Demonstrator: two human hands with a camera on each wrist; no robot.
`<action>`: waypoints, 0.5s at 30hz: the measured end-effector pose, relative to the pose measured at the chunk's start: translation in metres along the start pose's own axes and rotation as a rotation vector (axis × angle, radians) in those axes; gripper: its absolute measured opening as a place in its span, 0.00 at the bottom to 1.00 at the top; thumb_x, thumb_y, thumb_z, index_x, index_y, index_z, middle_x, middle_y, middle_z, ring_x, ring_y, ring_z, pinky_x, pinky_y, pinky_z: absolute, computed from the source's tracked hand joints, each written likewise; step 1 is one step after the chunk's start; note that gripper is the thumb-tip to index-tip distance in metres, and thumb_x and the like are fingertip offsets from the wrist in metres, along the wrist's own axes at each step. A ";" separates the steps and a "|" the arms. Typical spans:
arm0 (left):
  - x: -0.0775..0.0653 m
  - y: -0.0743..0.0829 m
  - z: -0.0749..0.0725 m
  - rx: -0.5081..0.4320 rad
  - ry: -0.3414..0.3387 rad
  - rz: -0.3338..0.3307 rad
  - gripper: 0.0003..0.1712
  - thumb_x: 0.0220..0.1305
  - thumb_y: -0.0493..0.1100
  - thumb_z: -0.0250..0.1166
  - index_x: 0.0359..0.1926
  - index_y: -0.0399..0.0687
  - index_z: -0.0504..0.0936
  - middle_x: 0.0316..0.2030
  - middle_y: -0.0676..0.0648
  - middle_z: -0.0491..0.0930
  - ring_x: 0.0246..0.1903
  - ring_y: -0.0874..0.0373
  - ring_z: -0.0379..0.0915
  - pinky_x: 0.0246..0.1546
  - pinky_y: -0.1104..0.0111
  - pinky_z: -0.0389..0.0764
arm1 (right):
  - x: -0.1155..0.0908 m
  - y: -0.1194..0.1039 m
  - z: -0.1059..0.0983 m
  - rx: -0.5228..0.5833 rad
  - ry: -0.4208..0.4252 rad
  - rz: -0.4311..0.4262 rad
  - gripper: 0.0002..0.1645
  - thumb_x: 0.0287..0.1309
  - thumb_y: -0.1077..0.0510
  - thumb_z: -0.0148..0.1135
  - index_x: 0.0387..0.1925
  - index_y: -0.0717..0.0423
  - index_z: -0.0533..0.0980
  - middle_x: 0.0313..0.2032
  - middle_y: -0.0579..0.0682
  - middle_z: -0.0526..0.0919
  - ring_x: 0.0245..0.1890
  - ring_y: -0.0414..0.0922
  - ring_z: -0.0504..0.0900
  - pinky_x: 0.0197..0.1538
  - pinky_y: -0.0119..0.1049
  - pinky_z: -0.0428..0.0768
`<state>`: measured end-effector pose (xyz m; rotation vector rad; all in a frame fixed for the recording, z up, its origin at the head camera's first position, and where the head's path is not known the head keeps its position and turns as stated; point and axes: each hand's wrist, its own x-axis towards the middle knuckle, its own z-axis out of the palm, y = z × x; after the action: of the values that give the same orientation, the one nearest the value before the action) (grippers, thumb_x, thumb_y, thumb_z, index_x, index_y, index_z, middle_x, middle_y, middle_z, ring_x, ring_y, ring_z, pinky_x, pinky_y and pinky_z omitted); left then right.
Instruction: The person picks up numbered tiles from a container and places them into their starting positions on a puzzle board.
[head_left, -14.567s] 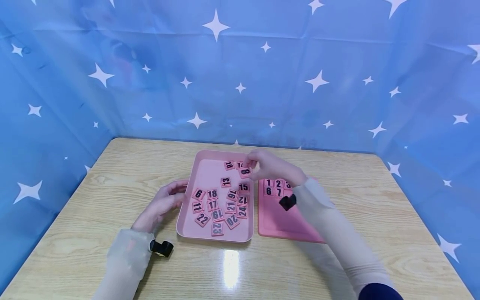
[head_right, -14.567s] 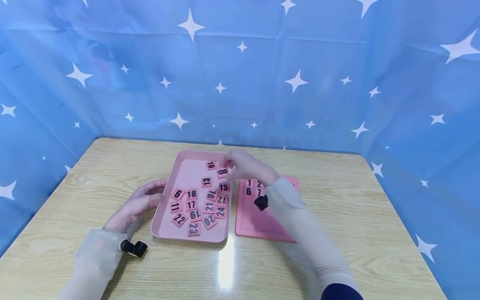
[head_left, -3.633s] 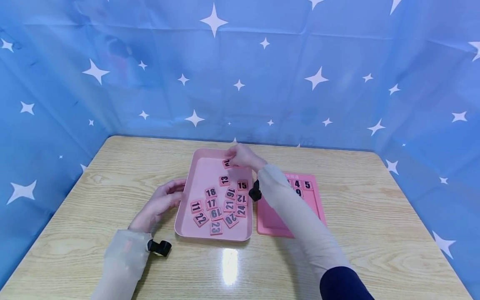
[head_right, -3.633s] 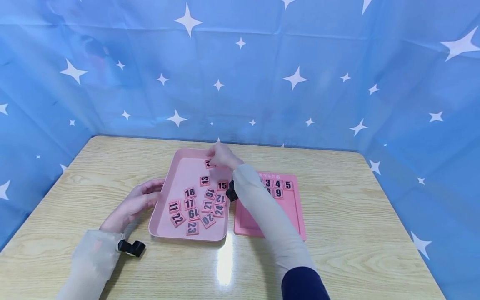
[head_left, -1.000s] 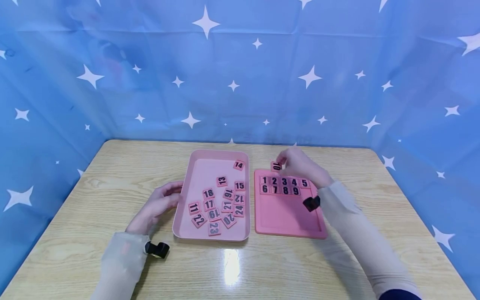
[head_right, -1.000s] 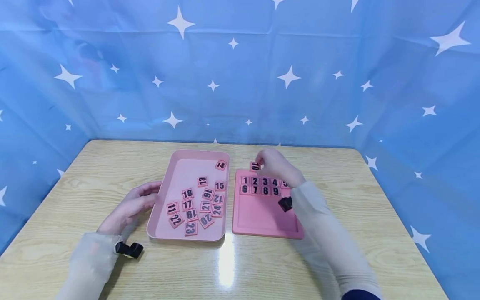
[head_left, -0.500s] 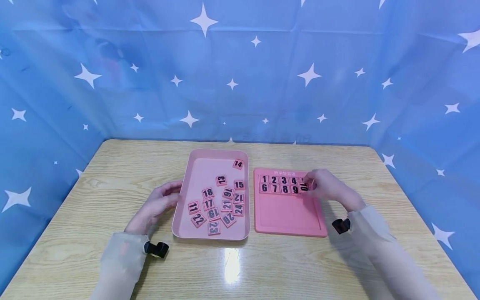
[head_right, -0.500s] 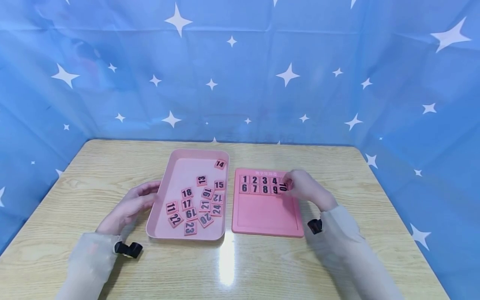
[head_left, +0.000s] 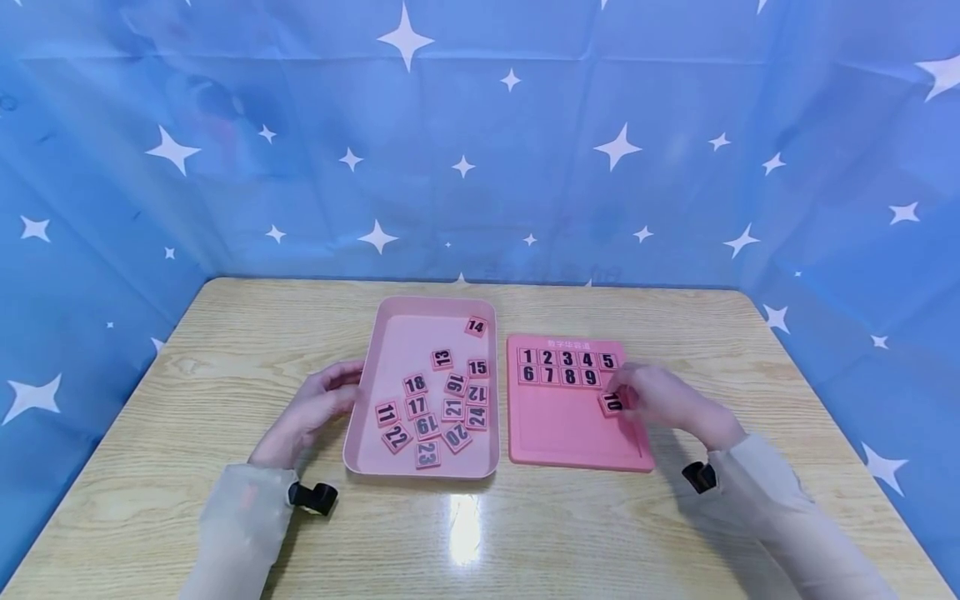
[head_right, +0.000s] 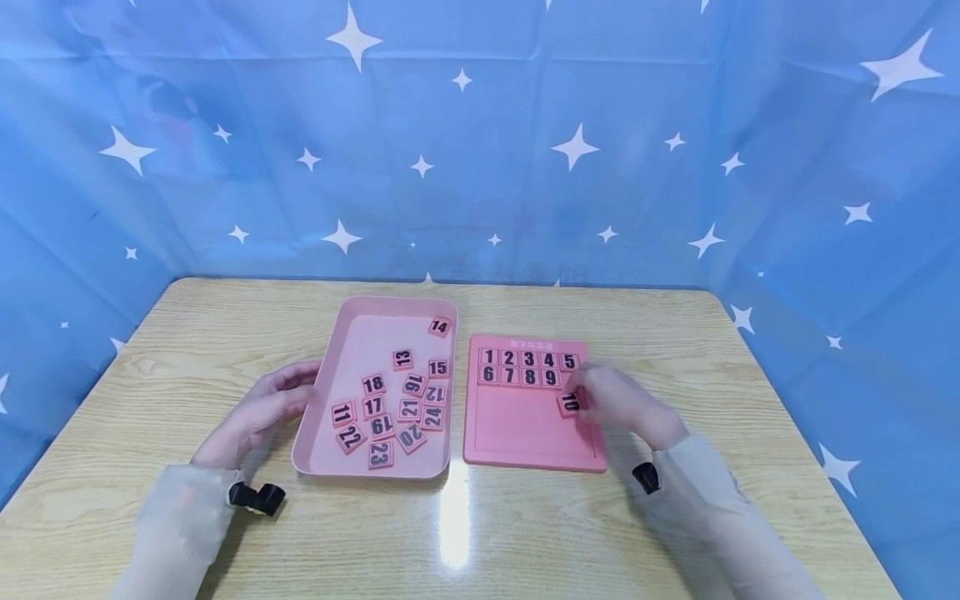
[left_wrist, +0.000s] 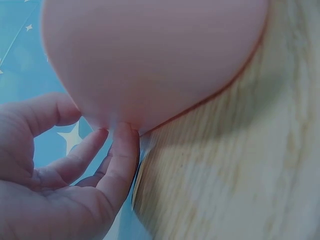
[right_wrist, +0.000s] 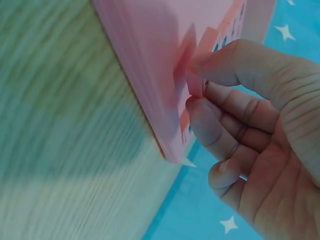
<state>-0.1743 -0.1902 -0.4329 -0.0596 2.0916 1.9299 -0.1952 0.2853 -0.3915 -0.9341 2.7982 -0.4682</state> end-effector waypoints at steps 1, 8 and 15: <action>0.000 0.000 0.000 -0.002 0.000 0.000 0.33 0.59 0.32 0.57 0.65 0.28 0.59 0.60 0.29 0.64 0.41 0.63 0.72 0.42 0.74 0.76 | -0.001 -0.001 0.001 -0.007 -0.006 0.003 0.16 0.36 0.70 0.71 0.33 0.60 0.80 0.28 0.45 0.76 0.27 0.38 0.70 0.30 0.31 0.74; 0.001 0.000 0.001 -0.028 -0.003 0.002 0.33 0.59 0.31 0.57 0.65 0.28 0.59 0.60 0.28 0.64 0.40 0.64 0.72 0.41 0.75 0.76 | -0.004 -0.003 0.004 -0.025 -0.014 0.004 0.19 0.35 0.71 0.70 0.36 0.62 0.80 0.32 0.47 0.78 0.30 0.39 0.73 0.33 0.33 0.77; 0.000 -0.001 0.001 -0.033 -0.003 0.005 0.33 0.60 0.31 0.56 0.65 0.27 0.59 0.59 0.28 0.64 0.39 0.64 0.72 0.41 0.75 0.76 | -0.007 -0.009 0.007 -0.021 0.035 0.157 0.16 0.43 0.54 0.73 0.20 0.54 0.71 0.17 0.43 0.67 0.18 0.37 0.64 0.22 0.30 0.65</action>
<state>-0.1741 -0.1898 -0.4341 -0.0587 2.0608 1.9662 -0.1832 0.2812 -0.3946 -0.7090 2.8839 -0.4380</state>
